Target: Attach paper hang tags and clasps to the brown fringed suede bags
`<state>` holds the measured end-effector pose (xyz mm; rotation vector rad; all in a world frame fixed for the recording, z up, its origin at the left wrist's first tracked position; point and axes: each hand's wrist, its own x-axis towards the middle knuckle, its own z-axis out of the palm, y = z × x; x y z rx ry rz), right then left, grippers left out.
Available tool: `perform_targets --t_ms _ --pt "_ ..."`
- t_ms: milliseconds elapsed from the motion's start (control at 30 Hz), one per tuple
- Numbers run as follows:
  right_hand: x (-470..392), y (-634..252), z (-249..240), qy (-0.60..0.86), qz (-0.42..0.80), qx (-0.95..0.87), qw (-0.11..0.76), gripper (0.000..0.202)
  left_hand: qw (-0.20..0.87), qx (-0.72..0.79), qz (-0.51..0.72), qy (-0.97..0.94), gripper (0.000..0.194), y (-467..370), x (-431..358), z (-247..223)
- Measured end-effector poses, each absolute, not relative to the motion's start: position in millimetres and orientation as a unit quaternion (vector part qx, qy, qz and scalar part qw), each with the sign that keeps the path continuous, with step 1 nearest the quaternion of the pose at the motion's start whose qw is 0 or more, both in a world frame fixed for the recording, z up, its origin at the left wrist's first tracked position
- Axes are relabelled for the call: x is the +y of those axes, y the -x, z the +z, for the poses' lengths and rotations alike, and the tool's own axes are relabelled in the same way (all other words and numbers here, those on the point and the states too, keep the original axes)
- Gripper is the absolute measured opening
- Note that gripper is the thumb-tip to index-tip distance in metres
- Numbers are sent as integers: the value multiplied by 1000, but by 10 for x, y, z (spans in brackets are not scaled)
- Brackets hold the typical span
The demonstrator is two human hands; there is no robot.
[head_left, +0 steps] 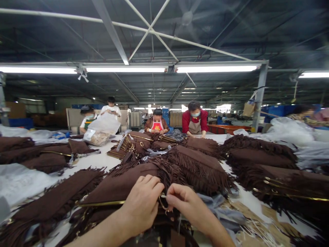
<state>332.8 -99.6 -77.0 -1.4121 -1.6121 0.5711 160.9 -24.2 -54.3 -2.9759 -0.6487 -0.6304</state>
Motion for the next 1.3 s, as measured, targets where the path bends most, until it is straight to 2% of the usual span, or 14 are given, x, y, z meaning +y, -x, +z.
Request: perform_targets --t_ms 67,167,333,400,467,567,667,767,833,933,1000,1100,1300 --pt "-1076 -3347 -735 583 246 -666 394 13 16 -218 -213 952 36 -1634 -264 -612" --pt "-1173 -3311 -705 639 195 -662 341 13 -7 -217 -238 947 44 -1650 -229 -672" --pt "-1176 -3061 -787 704 164 -662 196 24 -37 -209 -292 933 53 -1585 -123 -747" --pt "-1153 -3006 -817 718 144 -658 177 25 -29 -195 -301 933 52 -1565 -94 -788" --pt "-1170 -3033 -793 710 167 -655 197 21 -13 -185 -311 932 51 -1558 -83 -828" --pt "-1283 -3142 -639 622 274 -669 300 14 9 -182 -330 926 47 -1567 -106 -854" --pt "-1380 -3118 -477 540 307 -668 408 16 12 -190 -350 917 31 -1600 -133 -828" --pt "-1360 -2914 -449 502 314 -662 459 17 -11 -197 -369 908 9 -1652 -105 -781" --pt "-1314 -2803 -483 454 366 -658 476 18 -82 -205 -384 897 12 -1676 -61 -756" --pt "-1260 -2850 -529 406 446 -621 500 25 -267 -216 -398 850 24 -1653 -1 -725" --pt "-1211 -2994 -555 441 411 -586 541 31 -359 -215 -398 816 28 -1600 21 -702" --pt "-1074 -3157 -638 515 263 -563 591 33 -417 -212 -404 786 29 -1507 34 -667" --pt "-809 -2999 -907 616 105 -581 522 26 -454 -218 -412 760 31 -1428 80 -689"
